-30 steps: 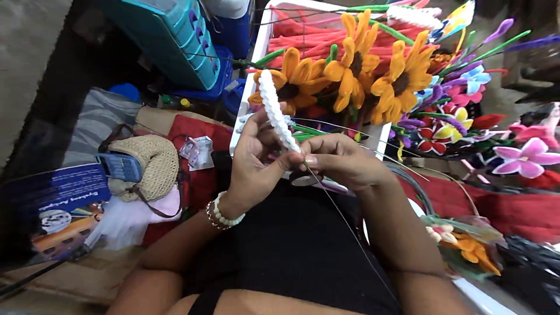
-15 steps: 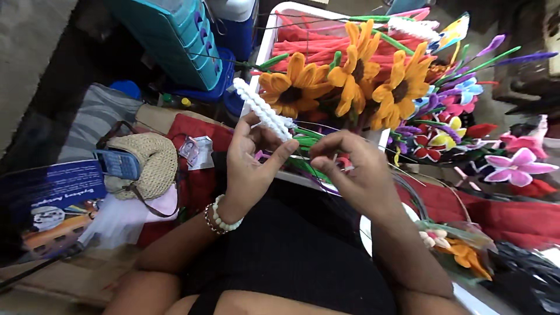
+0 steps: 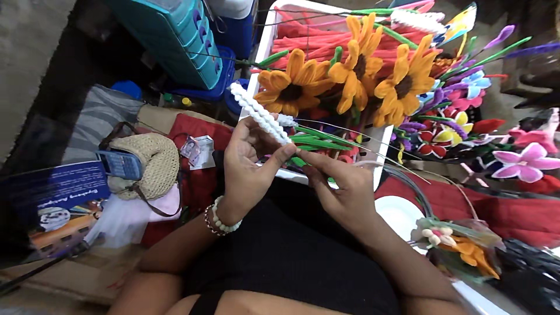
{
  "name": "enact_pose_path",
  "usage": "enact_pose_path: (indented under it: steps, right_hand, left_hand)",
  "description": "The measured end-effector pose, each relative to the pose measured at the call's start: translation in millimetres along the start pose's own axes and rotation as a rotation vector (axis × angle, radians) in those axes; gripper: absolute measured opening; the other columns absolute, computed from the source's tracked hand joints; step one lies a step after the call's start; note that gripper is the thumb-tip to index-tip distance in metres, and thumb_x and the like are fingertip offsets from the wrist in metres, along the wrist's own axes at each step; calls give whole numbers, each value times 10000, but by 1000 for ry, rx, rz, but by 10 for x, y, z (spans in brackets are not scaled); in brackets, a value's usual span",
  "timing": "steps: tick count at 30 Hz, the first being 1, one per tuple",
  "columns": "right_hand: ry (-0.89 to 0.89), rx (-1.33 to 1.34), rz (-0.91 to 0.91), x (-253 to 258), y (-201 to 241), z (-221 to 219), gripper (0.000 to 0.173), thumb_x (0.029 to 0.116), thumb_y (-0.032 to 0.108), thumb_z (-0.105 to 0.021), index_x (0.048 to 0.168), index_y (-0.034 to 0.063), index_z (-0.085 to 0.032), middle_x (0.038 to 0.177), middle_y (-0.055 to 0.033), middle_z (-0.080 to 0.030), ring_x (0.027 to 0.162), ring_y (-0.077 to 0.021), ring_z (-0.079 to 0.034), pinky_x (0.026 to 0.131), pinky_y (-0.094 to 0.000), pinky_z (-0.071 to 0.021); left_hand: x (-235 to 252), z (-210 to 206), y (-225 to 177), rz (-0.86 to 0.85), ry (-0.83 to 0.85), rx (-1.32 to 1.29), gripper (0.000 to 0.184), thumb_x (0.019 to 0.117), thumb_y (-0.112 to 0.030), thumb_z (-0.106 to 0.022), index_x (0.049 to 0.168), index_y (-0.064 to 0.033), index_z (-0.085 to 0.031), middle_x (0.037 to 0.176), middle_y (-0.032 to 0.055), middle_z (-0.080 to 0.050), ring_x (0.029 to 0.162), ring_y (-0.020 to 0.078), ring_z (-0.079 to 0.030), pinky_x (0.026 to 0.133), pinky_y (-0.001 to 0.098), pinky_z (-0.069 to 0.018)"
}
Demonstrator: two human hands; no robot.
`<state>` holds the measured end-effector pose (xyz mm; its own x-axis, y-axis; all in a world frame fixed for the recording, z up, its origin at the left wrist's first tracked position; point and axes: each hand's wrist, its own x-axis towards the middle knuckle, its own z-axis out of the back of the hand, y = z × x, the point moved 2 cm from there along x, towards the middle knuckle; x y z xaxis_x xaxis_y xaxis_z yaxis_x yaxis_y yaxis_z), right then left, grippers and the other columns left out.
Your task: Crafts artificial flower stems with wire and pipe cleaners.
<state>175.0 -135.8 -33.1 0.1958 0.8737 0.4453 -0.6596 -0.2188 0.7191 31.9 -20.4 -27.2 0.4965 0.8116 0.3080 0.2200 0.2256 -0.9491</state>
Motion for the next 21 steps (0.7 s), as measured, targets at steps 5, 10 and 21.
enact_pose_path:
  steps: [5, 10, 21]
  right_hand:
    - [24, 5, -5, -20, -7, 14, 286, 1038, 99, -545, 1259, 26, -712, 885, -63, -740, 734, -42, -647, 704, -186, -544]
    - [67, 143, -76, -39, -28, 41, 294, 1065, 122, -517, 1271, 30, -705, 889, -43, -719, 742, -11, -623, 713, -174, -539]
    - [66, 182, -108, -64, -35, 51, 280, 1062, 125, -535, 1242, 7, -713, 840, -27, -705, 697, -2, -607, 668, -165, -531]
  left_hand:
    - [-3, 6, 5, -2, 6, -10, 510, 870, 38, -754, 1307, 11, -492, 1059, 33, -683, 866, 92, -703, 812, 261, -622]
    - [-5, 5, 3, 17, 22, -24, 515, 867, 46, -752, 1310, 1, -494, 1042, 15, -684, 853, 82, -696, 801, 257, -619]
    - [-20, 74, 64, 163, 90, -166, 292, 946, 8, -690, 1215, -46, -590, 1047, 30, -725, 927, 126, -726, 853, 295, -622]
